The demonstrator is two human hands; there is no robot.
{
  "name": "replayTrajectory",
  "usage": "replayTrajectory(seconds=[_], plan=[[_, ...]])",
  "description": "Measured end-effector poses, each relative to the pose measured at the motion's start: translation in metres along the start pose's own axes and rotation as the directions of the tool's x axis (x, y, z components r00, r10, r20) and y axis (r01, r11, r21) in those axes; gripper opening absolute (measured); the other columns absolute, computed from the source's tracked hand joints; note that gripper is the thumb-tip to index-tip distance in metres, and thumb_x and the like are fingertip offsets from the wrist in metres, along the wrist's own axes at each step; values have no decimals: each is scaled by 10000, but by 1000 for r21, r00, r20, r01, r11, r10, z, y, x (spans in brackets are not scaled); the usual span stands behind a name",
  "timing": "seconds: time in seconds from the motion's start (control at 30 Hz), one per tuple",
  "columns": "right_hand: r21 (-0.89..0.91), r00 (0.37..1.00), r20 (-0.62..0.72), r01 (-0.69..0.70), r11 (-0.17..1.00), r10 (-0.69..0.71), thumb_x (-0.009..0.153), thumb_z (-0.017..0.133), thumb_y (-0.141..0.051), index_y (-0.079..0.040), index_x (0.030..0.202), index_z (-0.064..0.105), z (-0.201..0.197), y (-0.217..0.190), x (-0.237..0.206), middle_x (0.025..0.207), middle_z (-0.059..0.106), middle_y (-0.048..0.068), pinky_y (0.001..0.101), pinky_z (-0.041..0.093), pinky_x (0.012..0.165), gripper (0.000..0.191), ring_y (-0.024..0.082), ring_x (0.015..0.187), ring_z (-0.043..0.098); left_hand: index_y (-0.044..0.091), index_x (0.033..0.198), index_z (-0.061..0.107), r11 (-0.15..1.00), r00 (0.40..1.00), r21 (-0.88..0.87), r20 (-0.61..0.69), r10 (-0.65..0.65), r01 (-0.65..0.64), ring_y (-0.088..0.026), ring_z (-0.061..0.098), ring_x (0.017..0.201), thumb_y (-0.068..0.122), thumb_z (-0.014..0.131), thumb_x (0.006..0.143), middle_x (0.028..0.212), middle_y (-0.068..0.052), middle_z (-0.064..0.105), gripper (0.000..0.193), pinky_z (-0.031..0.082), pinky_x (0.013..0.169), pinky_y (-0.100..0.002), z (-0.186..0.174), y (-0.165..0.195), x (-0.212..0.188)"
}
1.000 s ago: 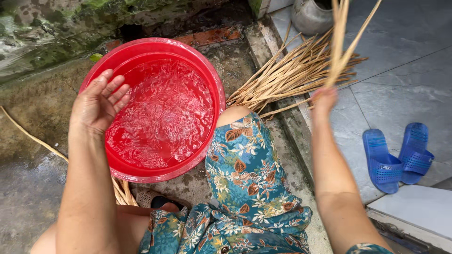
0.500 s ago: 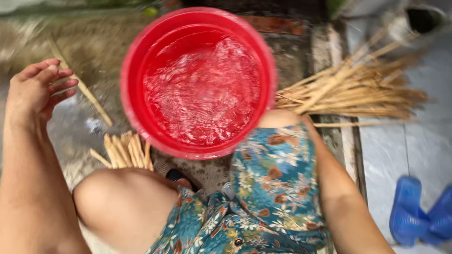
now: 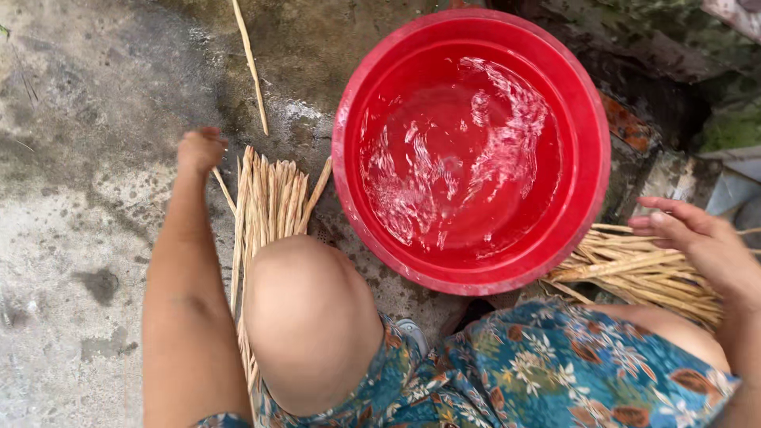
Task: The person sits on the ground and repeatedly washes bundles of thin wooden sticks in a red basin of water. They scrub the sticks by hand, rinse them, and place them back into the basin or onto a pile on the floor.
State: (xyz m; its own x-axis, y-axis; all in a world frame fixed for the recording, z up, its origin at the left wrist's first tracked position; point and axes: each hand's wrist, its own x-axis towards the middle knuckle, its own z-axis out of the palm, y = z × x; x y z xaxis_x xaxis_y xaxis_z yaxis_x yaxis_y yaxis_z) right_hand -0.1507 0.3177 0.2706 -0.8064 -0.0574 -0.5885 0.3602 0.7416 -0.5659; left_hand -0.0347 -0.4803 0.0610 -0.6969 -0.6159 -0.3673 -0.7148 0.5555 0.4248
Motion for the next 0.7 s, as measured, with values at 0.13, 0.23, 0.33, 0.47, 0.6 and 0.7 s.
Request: replayTrajectory(seconds=[0.13,0.23,0.33,0.47,0.6,0.7], plan=[[-180,996,75,59,982,-46,1011,509,-232,-96,1490,520,6,-80,-14,1219,723,130,385,533,984,498,204,1157,661,271,1516,477,967,983,248,182,8,-53,-342,529,1330,297,667,994,1467,-219,513,556,407,1138,-429,43,14,17],[-400,984,151,151,904,-97,981,538,-285,-158,1490,495,34,-125,-20,1210,739,92,364,556,1013,526,187,1176,673,315,1570,364,956,965,292,247,-92,17,-343,503,1364,202,684,932,1576,-161,393,722,431,1138,-421,69,32,30],[-574,971,190,-8,819,142,981,550,-324,-289,1473,497,64,-162,-19,1257,726,28,363,560,1030,496,150,1203,665,395,1581,350,963,971,268,222,-84,22,-379,418,1419,137,604,968,1632,-137,301,712,418,1139,-459,87,45,43],[-581,940,254,-41,813,229,973,570,-346,-308,1465,496,96,-187,-4,1217,727,46,378,609,1003,499,164,1175,723,448,1566,308,967,960,238,238,-149,91,-346,300,1491,137,585,951,1684,-90,186,743,385,1159,-465,105,54,61],[-649,921,254,-64,758,296,982,567,-351,-309,1484,468,105,-187,10,1259,747,33,378,601,1019,513,167,1202,710,344,1558,305,972,947,210,276,-166,109,-361,183,1510,251,617,956,1673,-117,90,683,297,1184,-479,126,53,70],[-663,934,246,-32,748,258,990,571,-351,-294,1487,471,103,-183,16,1251,753,42,376,582,1026,511,173,1201,704,158,1533,366,974,981,222,174,-91,51,-375,263,1472,174,565,958,1643,-158,184,608,344,1138,-494,134,46,70]])
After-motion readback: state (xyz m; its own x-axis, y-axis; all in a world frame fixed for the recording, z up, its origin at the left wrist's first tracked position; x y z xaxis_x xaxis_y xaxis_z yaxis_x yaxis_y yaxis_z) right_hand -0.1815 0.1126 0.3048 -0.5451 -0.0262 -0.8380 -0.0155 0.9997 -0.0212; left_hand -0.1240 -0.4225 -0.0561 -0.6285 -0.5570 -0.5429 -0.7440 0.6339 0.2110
